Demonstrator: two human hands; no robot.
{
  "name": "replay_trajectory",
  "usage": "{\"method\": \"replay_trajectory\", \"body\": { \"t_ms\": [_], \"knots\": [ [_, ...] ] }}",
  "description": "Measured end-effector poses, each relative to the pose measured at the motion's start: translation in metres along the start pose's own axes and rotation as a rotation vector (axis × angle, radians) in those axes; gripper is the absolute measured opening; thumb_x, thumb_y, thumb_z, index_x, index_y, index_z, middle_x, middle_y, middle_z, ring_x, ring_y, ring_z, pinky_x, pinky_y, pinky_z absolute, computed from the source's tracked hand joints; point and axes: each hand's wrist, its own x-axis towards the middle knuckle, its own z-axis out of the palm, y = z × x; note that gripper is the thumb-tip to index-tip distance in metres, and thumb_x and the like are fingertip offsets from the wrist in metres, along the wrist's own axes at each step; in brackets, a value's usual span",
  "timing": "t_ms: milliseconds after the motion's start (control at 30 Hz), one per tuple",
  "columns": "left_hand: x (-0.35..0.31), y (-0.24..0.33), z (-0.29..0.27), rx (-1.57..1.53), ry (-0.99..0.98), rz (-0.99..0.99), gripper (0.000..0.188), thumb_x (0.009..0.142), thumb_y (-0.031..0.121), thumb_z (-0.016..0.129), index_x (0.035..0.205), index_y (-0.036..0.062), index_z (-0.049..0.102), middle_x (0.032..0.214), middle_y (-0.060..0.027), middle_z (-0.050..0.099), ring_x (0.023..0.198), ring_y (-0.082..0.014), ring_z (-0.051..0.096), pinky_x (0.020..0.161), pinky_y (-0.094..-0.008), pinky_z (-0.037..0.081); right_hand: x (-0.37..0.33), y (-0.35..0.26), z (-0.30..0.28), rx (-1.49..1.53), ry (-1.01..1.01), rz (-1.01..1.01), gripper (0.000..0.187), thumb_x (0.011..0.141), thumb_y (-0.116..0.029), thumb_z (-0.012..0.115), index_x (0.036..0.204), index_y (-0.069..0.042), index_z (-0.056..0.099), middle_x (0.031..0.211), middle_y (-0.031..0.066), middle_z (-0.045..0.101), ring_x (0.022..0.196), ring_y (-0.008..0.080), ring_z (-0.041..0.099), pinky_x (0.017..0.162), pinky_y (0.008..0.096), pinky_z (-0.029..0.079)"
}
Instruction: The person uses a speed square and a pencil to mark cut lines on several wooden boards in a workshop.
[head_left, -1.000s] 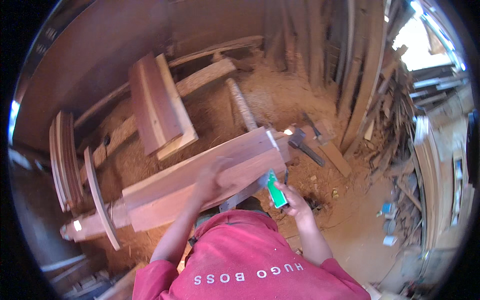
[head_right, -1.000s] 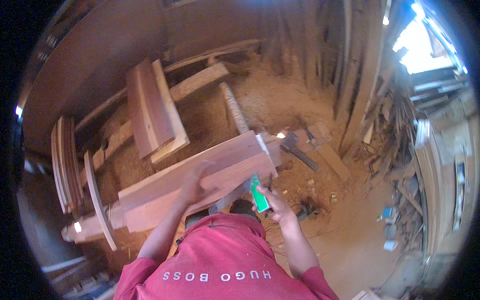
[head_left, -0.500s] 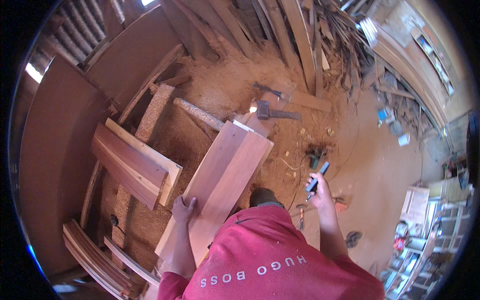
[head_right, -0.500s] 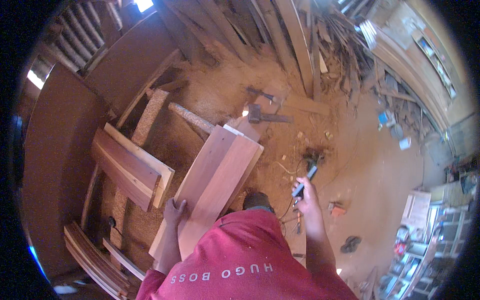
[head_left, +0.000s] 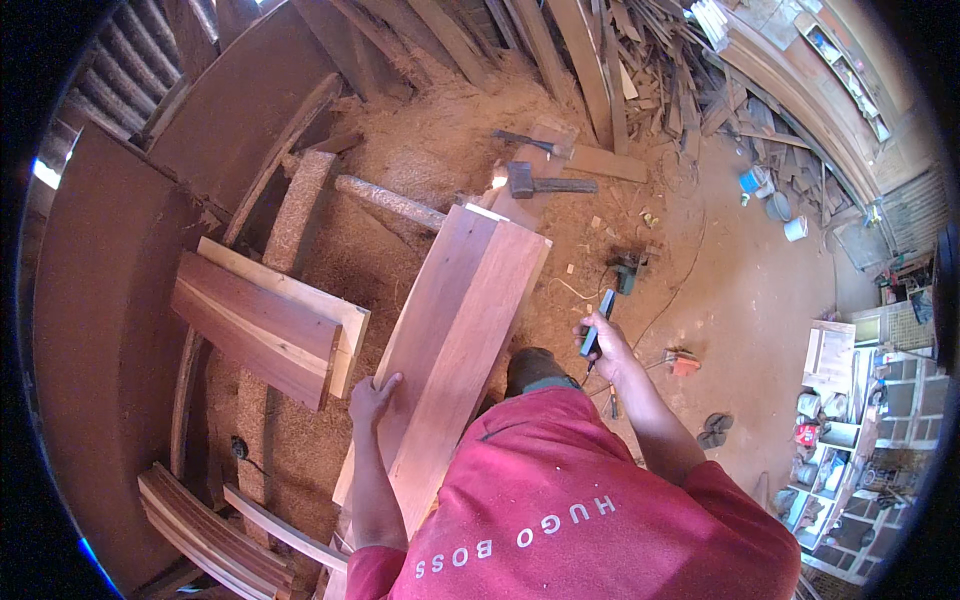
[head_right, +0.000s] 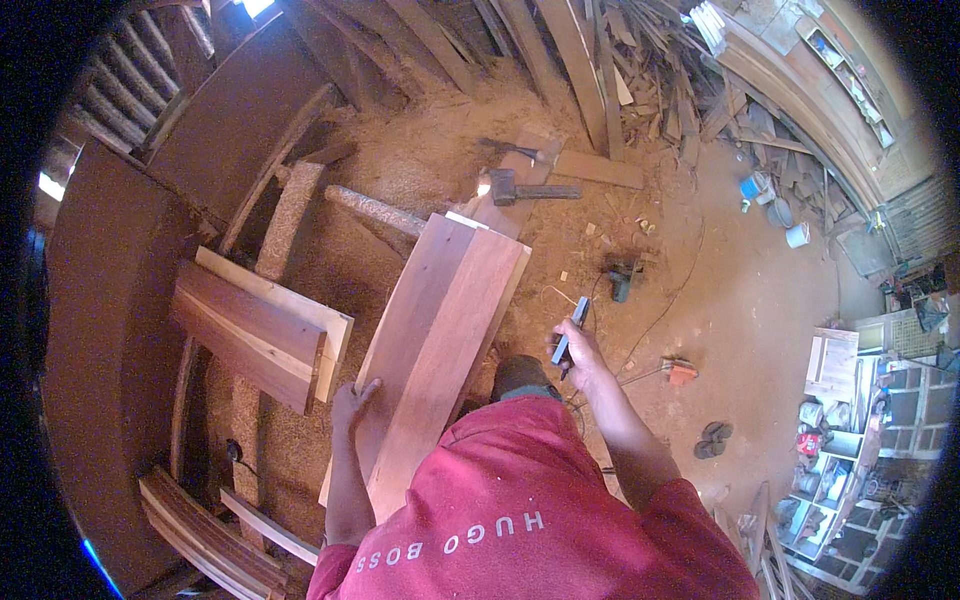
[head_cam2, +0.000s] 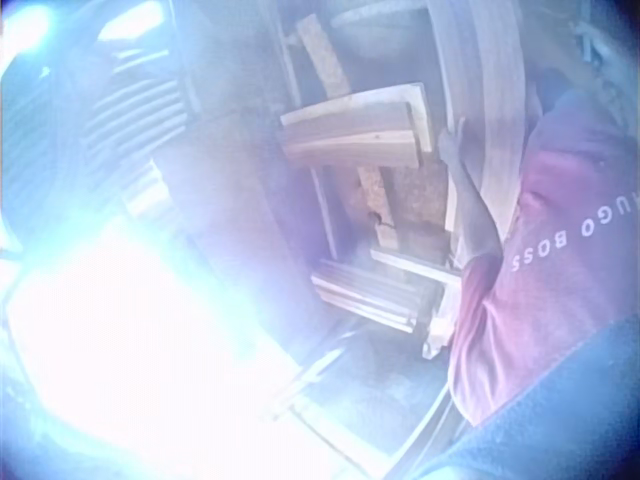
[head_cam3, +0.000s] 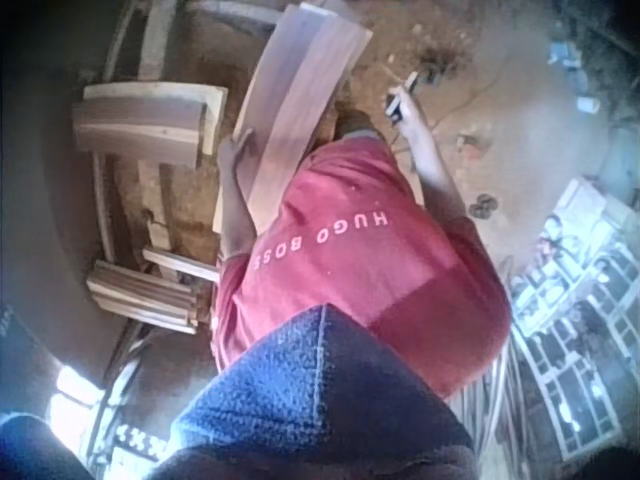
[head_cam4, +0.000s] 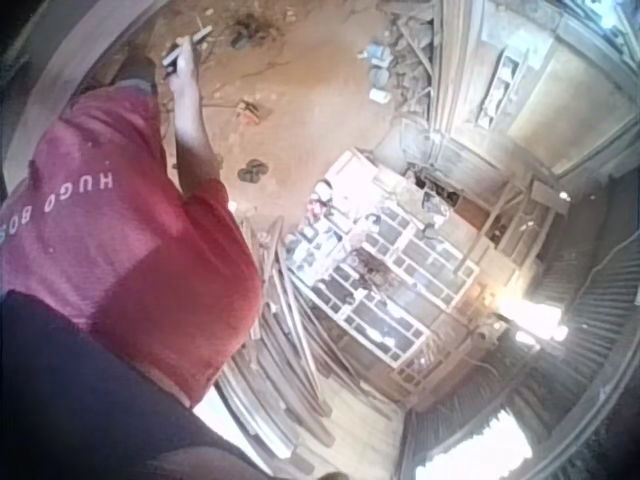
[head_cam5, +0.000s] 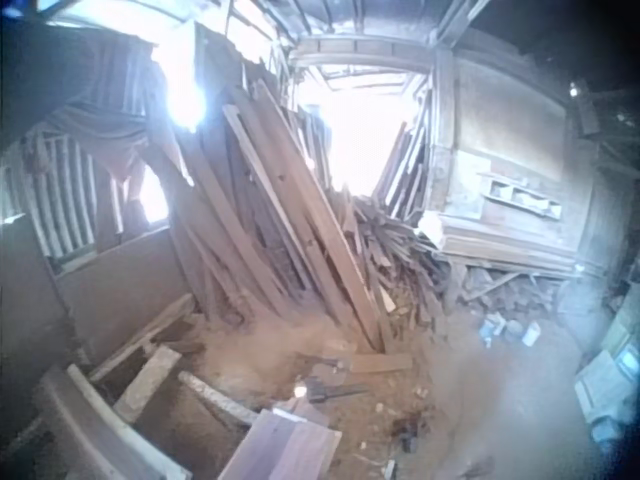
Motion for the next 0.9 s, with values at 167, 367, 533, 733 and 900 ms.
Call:
{"method": "replay_trajectory", "body": {
  "t_ms": [167,367,533,733,900],
  "knots": [
    [-0.034,0.021,-0.025,0.085,0.094,-0.009,0.085,0.07,0.082,0.071,0.099,0.0023,0.072,0.099,-0.0219,0.072,0.096,-0.0386,0.07,0.083,-0.0505,0.053,-0.009,0.001,0.011,-0.078,-0.031,-0.029,0.027,0.093,-0.035,0.06,0.104,-0.01,0.059,0.103,0.0114,0.074,0.089,0.0212,0.073,0.051,0.0261,0.041],
    [-0.062,0.015,-0.053,-0.019,0.071,0.211,0.083,0.063,0.079,0.078,0.096,0.0037,0.067,0.096,-0.0193,0.071,0.094,-0.0371,0.07,0.081,-0.0473,0.054,0.026,0.041,0.055,-0.111,-0.111,-0.094,0.04,0.095,-0.037,0.062,0.113,-0.002,0.056,0.127,0.0252,0.067,0.117,0.0325,0.067,0.075,0.0329,0.053],
    [-0.065,0.021,-0.052,-0.051,0.023,0.272,0.084,0.062,0.083,0.074,0.099,0.0079,0.071,0.094,-0.0191,0.073,0.091,-0.0385,0.071,0.081,-0.0507,0.055,0.051,0.064,0.075,-0.142,-0.119,-0.047,0.037,0.1,-0.036,0.06,0.107,-0.001,0.055,0.124,0.0264,0.063,0.12,0.0368,0.064,0.095,0.0406,0.053],
    [-0.114,0.008,-0.075,-0.03,0.032,0.105,0.08,0.064,0.081,0.075,0.101,0.0098,0.072,0.092,-0.0176,0.073,0.088,-0.0386,0.072,0.08,-0.0514,0.056,0.007,0.055,0.124,-0.324,-0.224,-0.073,0.041,0.094,-0.036,0.062,0.116,0.0,0.062,0.124,0.0177,0.068,0.095,0.0178,0.064,0.048,0.0224,0.039],
    [-0.152,-0.025,-0.088,-0.038,0.177,0.015,0.077,0.064,0.078,0.078,0.1,0.0097,0.073,0.087,-0.0157,0.074,0.085,-0.0376,0.072,0.079,-0.0492,0.056,0.006,0.024,0.158,-0.437,-0.351,0.002,0.058,0.09,-0.032,0.063,0.136,0.001,0.053,0.133,0.0152,0.066,0.116,0.0206,0.066,0.055,0.0221,0.041]
  ]
}}
